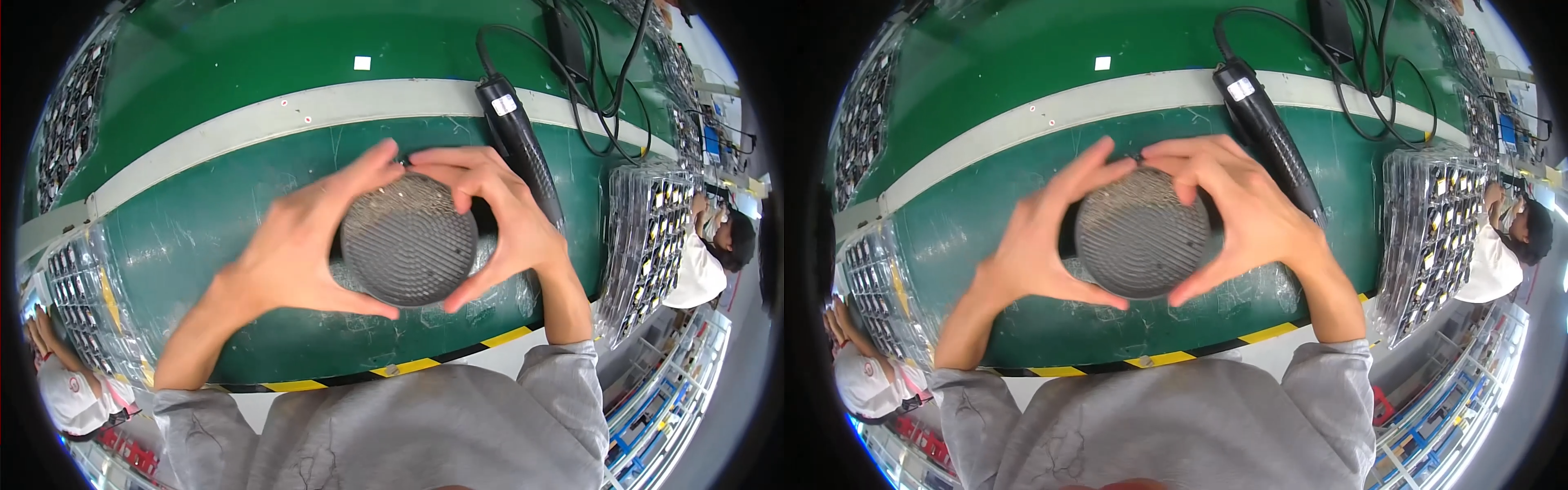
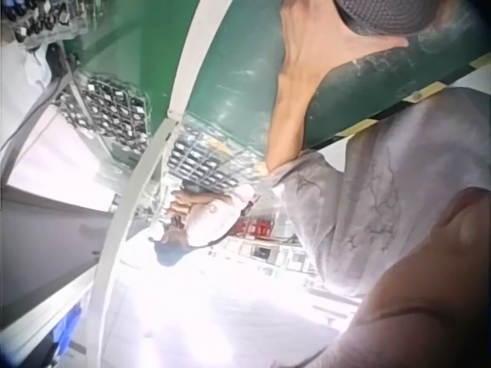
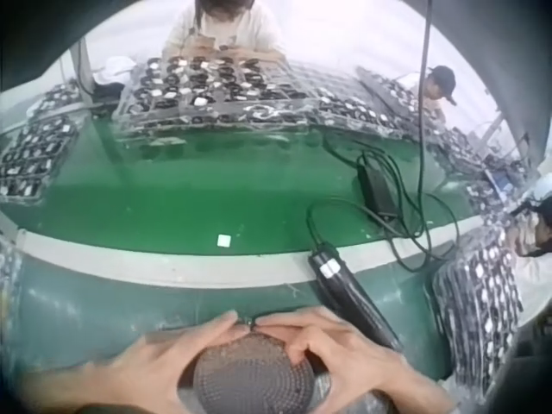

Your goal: The person assembles electronic components by tightening screws with an electric screwdriver.

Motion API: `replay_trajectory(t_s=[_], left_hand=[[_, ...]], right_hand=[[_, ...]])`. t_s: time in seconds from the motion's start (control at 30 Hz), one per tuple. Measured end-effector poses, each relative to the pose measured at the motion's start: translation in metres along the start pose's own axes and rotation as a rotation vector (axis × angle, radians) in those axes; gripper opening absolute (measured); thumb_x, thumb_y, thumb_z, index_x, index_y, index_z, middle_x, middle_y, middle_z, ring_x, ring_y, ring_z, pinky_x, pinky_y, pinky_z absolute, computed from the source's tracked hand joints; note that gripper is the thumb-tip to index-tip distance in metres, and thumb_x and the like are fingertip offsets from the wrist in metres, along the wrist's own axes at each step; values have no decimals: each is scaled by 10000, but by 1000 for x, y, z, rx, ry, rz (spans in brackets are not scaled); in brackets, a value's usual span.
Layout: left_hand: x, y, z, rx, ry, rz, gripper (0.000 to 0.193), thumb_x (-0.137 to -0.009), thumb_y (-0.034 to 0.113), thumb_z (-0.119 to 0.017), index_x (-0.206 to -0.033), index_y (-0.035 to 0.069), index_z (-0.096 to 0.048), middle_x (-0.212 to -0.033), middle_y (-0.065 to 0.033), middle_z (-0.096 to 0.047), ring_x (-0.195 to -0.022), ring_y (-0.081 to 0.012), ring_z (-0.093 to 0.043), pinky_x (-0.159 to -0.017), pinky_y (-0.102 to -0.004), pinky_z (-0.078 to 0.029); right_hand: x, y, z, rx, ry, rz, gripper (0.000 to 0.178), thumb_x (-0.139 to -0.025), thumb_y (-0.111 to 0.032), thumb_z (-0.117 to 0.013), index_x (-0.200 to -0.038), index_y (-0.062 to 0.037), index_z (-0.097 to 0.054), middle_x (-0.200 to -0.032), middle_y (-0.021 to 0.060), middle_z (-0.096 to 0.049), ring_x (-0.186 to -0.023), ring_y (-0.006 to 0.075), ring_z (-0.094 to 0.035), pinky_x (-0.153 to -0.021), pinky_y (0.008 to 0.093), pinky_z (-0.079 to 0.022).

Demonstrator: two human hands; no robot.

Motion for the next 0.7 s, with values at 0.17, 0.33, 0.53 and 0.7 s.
replay_trajectory(t_s=[0.17,0.33,0.53,0.7], left_hand=[[-1,-10,12,85,2,25,1358,-547,401,-1019,-1631,68,-273,-1440,-170,-630,-1299,-392,-623,-1099,-471,-520],[-3,-5,-6,37,-33,20,1470,-469,392,-1050,-1639,39,-234,-1476,-171,-610,-1377,-382,-576,-1169,-486,-450],[-1,-1,-10,34,-21,9,1487,-460,405,-1053,-1637,14,-232,-1477,-197,-603,-1357,-364,-600,-1186,-473,-433],[3,-11,-1,69,12,24,1460,-461,408,-1050,-1630,21,-267,-1473,-184,-610,-1356,-358,-602,-1173,-470,-445]], right_hand=[[-2,4,-2,-32,6,-11,873,-399,-452,-1058,-960,-122,-476,-1423,252,-616,-1298,401,-595,-1067,488,-448],[8,4,0,-18,3,-42,861,-405,-471,-1046,-937,-116,-469,-1403,243,-631,-1304,409,-593,-1062,486,-452],[6,4,4,36,-43,11,825,-446,-479,-1031,-938,-103,-486,-1441,242,-603,-1293,415,-591,-1065,490,-441],[4,-2,-8,9,-38,-22,896,-538,-446,-1006,-1211,-66,-553,-1501,228,-547,-1397,419,-508,-1139,503,-389]])
Point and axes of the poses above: each hand's wrist, its own x-axis away from the middle knuckle, its own z-axis out of the back of the hand, y = z × x, the point moved 5 cm from there along -x, towards the middle knuckle
